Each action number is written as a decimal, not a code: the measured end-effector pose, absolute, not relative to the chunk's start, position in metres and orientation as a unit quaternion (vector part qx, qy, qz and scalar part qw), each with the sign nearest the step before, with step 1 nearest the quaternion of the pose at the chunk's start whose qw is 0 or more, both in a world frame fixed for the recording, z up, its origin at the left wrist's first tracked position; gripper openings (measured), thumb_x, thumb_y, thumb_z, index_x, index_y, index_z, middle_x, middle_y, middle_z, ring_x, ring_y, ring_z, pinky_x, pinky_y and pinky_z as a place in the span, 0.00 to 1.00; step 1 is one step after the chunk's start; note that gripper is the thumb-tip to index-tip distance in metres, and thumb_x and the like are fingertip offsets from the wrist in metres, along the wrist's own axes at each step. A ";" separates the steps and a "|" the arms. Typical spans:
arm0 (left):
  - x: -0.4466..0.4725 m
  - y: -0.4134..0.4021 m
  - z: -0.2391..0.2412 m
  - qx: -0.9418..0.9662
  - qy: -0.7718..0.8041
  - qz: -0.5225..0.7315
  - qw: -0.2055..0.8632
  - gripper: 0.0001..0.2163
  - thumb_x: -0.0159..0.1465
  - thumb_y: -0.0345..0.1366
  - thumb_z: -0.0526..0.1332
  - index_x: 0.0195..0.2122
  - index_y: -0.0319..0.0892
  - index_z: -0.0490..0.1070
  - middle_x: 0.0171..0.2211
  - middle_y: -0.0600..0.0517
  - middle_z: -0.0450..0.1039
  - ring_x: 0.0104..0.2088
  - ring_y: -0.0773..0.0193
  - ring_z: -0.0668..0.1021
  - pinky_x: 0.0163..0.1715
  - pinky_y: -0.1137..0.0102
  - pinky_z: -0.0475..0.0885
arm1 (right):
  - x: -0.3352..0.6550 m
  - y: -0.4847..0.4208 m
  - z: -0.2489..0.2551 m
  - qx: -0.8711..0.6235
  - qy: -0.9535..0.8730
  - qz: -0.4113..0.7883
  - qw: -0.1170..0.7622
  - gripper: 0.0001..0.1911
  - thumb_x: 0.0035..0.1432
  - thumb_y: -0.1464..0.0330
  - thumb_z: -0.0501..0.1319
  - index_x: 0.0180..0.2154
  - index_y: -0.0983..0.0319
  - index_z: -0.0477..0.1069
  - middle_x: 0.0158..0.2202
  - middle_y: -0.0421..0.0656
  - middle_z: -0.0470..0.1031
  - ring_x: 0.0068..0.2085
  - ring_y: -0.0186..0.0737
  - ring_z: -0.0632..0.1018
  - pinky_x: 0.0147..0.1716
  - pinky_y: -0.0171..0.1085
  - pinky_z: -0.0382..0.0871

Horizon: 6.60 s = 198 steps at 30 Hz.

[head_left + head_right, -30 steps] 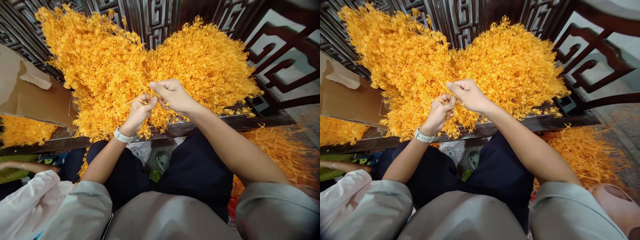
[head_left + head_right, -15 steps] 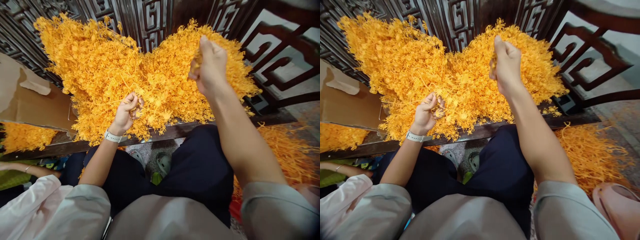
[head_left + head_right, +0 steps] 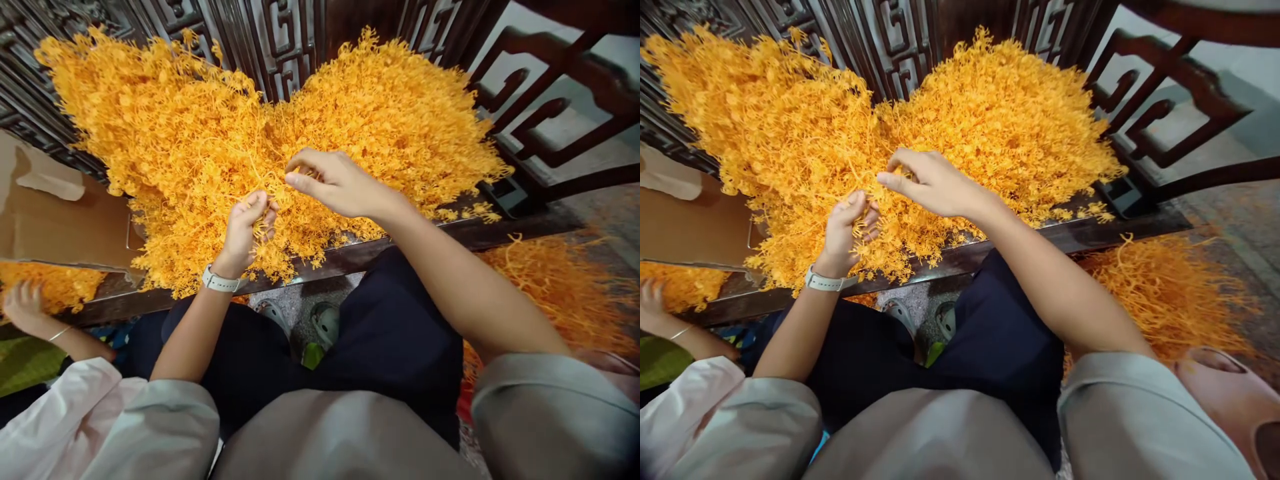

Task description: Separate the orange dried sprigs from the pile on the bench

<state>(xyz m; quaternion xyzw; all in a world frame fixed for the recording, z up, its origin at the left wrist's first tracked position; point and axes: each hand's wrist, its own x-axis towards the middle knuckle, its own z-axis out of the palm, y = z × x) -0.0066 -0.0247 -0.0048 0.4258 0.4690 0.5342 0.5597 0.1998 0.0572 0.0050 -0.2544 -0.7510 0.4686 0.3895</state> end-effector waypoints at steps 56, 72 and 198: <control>-0.047 -0.032 -0.004 0.335 0.417 0.638 0.554 0.12 0.69 0.38 0.70 0.33 0.42 0.70 0.25 0.55 0.69 0.22 0.73 0.70 0.20 0.78 0.68 | 0.256 0.151 -0.055 -0.526 -0.659 0.249 0.477 0.52 0.55 0.29 0.60 0.67 0.56 0.65 0.72 0.58 0.64 0.72 0.66 0.67 0.69 0.65 0.62; -0.042 -0.033 0.000 0.254 0.375 0.701 0.551 0.04 0.71 0.31 0.66 0.38 0.45 0.75 0.43 0.54 0.83 0.35 0.71 0.82 0.36 0.75 0.77 | 0.189 0.038 0.005 -0.357 -0.769 0.424 0.319 0.35 0.68 0.37 0.56 0.28 0.61 0.72 0.26 0.44 0.73 0.28 0.38 0.72 0.29 0.39 0.65; -0.009 -0.044 -0.021 0.483 0.497 0.561 0.453 0.21 0.60 0.57 0.74 0.37 0.42 0.85 0.32 0.49 0.81 0.39 0.58 0.80 0.43 0.66 0.75 | 0.186 0.030 0.005 -0.214 -0.826 0.450 0.265 0.22 0.73 0.53 0.61 0.31 0.61 0.70 0.26 0.37 0.72 0.29 0.31 0.72 0.32 0.35 0.64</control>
